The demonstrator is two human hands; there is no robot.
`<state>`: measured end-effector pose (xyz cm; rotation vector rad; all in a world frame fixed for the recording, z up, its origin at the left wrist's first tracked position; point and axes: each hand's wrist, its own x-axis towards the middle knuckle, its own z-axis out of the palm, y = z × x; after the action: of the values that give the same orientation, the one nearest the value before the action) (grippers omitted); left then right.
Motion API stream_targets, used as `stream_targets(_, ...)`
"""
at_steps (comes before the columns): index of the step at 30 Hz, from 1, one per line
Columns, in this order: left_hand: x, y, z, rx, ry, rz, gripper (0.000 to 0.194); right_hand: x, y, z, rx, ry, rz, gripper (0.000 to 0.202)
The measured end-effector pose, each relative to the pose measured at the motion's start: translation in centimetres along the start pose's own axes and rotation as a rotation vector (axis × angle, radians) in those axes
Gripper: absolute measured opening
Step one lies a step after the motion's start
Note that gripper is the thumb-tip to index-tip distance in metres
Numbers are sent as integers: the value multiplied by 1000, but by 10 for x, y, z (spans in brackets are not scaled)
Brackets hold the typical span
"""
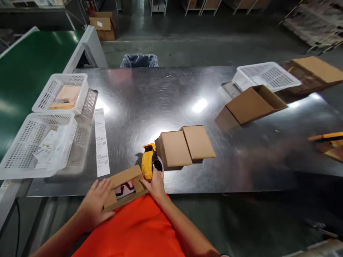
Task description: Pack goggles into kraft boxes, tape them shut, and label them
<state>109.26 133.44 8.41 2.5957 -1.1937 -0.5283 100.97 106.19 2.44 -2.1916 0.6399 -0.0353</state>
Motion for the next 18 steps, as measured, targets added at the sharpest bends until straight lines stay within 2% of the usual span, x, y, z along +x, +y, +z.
stream_targets(2,-1,11,11,56,41,-69,74,-6,3,-6,137,13,33,46)
stream_targets(4,6,15,15,78,57,-113,56,-10,0,-14,315,-19,83,47)
stream_targets(7,21,8,8,80,52,-86,37,-8,-12,-26,594,-106,142,43)
stream_targets(10,30,-5,4,37,56,-31,25,-3,-25,-29,720,-151,184,42)
stream_targets(12,28,-8,11,-25,137,-74,32,-5,-30,-26,726,-185,207,43)
stream_targets(15,16,-5,29,-139,350,-321,68,-17,-29,-18,746,-202,235,42)
stream_targets(16,11,-3,34,-201,384,-405,71,-22,-27,-16,761,-201,246,41)
stream_targets(18,6,-1,42,-368,381,-508,64,-31,-25,-16,788,-200,271,40)
